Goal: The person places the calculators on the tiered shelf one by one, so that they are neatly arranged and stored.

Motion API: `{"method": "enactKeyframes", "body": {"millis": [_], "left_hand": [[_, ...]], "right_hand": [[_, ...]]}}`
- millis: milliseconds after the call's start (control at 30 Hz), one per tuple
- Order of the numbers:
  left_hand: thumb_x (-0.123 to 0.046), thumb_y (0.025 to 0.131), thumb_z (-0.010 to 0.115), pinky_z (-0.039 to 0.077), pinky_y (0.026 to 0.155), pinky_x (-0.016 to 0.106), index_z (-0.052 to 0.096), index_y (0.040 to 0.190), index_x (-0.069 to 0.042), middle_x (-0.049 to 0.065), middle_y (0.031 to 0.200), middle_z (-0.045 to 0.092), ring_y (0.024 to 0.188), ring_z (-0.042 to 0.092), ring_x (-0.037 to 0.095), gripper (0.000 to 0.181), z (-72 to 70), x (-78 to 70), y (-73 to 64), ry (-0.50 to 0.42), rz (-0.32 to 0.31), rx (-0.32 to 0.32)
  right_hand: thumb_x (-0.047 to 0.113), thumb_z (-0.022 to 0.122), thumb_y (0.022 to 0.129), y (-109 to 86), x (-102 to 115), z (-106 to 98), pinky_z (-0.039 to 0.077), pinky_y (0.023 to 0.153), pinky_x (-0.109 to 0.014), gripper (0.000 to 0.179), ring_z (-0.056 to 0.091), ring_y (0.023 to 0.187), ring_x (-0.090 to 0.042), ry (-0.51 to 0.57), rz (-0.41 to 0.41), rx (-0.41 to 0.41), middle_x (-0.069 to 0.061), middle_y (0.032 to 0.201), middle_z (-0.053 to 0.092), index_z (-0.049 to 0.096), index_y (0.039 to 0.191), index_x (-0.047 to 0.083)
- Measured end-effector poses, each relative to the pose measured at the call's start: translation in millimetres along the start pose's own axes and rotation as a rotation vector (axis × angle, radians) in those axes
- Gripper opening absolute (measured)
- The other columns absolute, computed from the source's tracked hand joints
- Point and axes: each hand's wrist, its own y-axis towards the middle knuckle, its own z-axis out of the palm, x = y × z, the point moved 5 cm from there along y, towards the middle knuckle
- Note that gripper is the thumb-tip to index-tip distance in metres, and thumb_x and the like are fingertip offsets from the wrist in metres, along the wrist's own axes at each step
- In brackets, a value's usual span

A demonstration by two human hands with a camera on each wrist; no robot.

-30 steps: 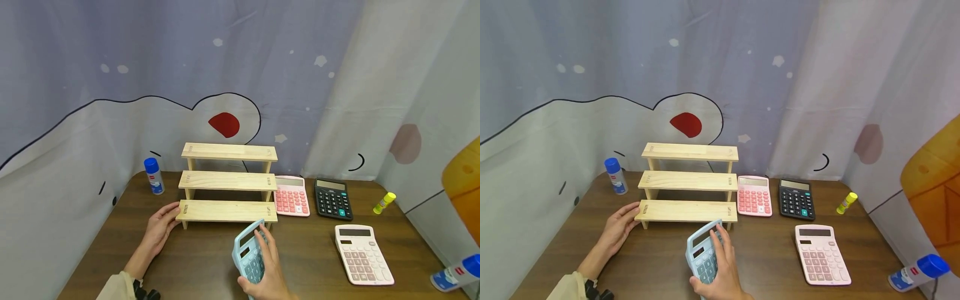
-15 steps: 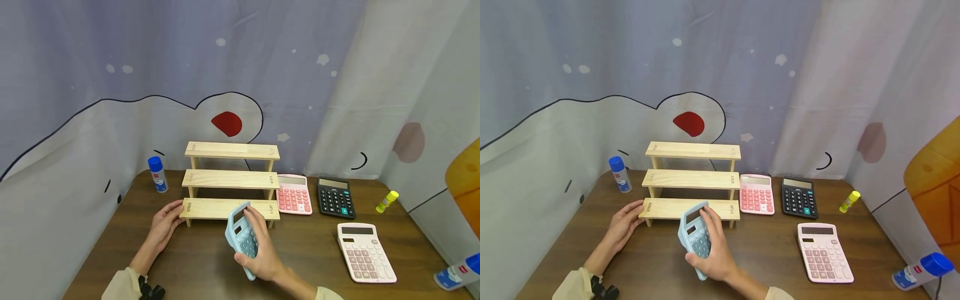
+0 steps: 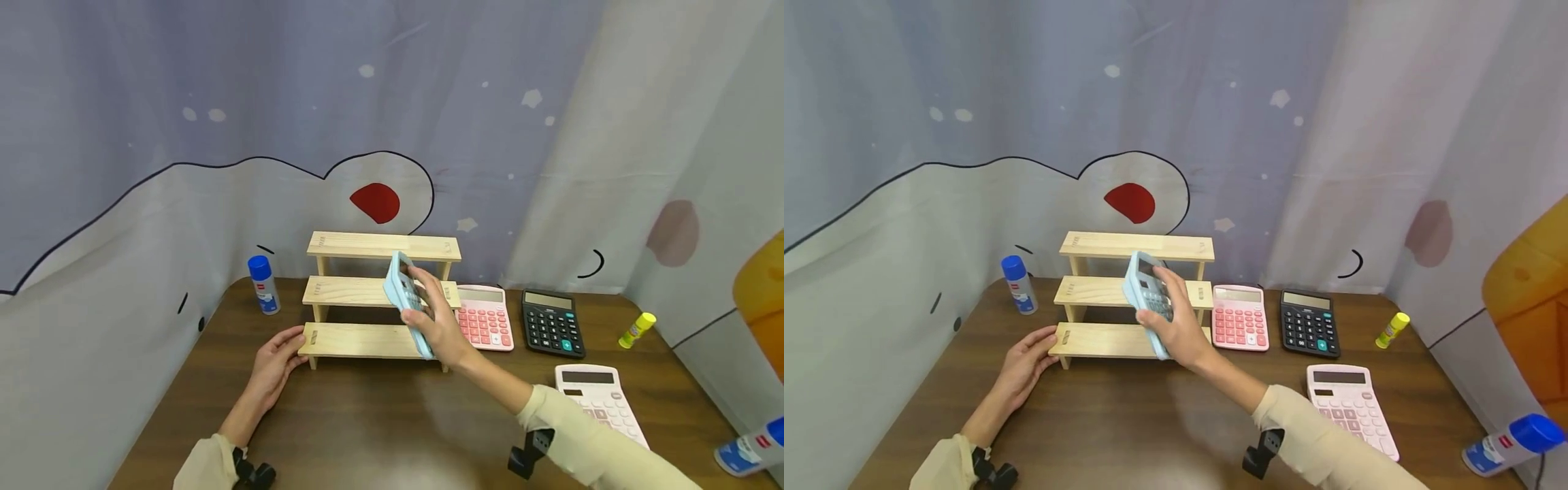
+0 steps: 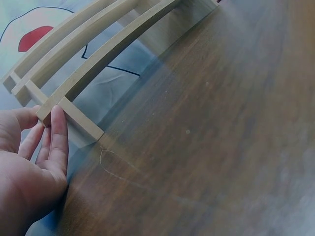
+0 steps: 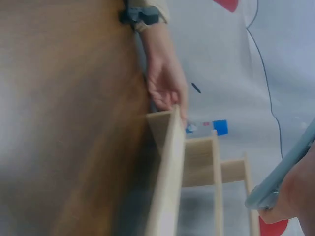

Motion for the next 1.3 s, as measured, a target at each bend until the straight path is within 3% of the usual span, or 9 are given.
{"method": "enactKeyframes", "body": {"millis": [100,300,500,633,867,1100,1300], "left_hand": [[-0.019,0.099,0.064,0.057,0.078,0.021,0.056,0.133,-0.005,-0.008,0.111,0.064,0.088,0.065,0.006,0.038,-1.4,-1.4,1.4,-0.002,0.001,0.014],[-0.018,0.099,0.064,0.057,0.077,0.021,0.058,0.131,-0.006,-0.008,0.11,0.065,0.087,0.065,0.006,0.035,-4.4,-2.1,0.5,-0.014,-0.007,-0.007],[-0.017,0.098,0.066,0.056,0.077,0.021,0.058,0.132,-0.005,-0.007,0.108,0.065,0.087,0.064,0.006,0.037,2.3,-2.3,0.9,-0.036,0.009,-0.009],[-0.016,0.098,0.065,0.056,0.076,0.021,0.054,0.135,0.0,-0.008,0.104,0.066,0.086,0.064,0.006,0.042,5.7,-4.3,0.5,-0.026,0.018,-0.014],[-0.014,0.099,0.064,0.056,0.076,0.021,0.052,0.136,0.001,-0.008,0.102,0.067,0.086,0.064,0.007,0.042,7.0,-4.1,-0.4,-0.004,0.012,-0.01],[-0.014,0.098,0.064,0.056,0.077,0.022,0.053,0.136,0.001,-0.007,0.102,0.067,0.086,0.065,0.007,0.042,8.4,-2.8,0.0,-0.019,0.005,-0.01],[-0.016,0.098,0.064,0.056,0.078,0.022,0.052,0.136,0.001,-0.008,0.104,0.067,0.087,0.065,0.006,0.043,8.5,-3.8,-0.1,-0.013,0.006,-0.002]], "right_hand": [[0.053,0.058,0.088,17.3,7,-2,0.041,0.107,-0.056,0.086,0.029,0.145,-0.043,-0.011,0.016,0.0,-0.017,0.158,0.02,0.026,0.157,0.014],[0.083,0.054,0.075,53.2,18,-3,0.04,0.103,-0.049,0.108,0.037,0.132,-0.034,-0.212,0.017,-0.001,-0.01,0.16,0.02,0.027,0.156,0.016],[0.06,0.057,0.078,94.4,36,0,0.042,0.104,-0.049,0.095,0.039,0.128,-0.032,-0.295,0.02,0.018,-0.009,0.161,0.016,0.025,0.156,0.016],[0.054,0.061,0.081,120.9,46,2,0.047,0.099,-0.043,0.09,0.045,0.122,-0.029,-0.355,0.057,-0.012,-0.006,0.161,0.018,0.026,0.156,0.019],[0.054,0.065,0.084,158.5,54,4,0.049,0.093,-0.033,0.09,0.051,0.116,-0.023,-0.456,0.139,-0.055,-0.005,0.158,0.021,0.026,0.156,0.018],[0.061,0.058,0.08,186.0,53,7,0.038,0.102,-0.046,0.088,0.045,0.118,-0.027,-0.718,0.256,-0.096,-0.004,0.158,0.023,0.029,0.154,0.023],[0.068,0.055,0.078,202.4,45,19,0.04,0.099,-0.048,0.087,0.045,0.121,-0.032,-0.895,0.36,-0.154,-0.007,0.153,0.028,0.035,0.147,0.019]]}}
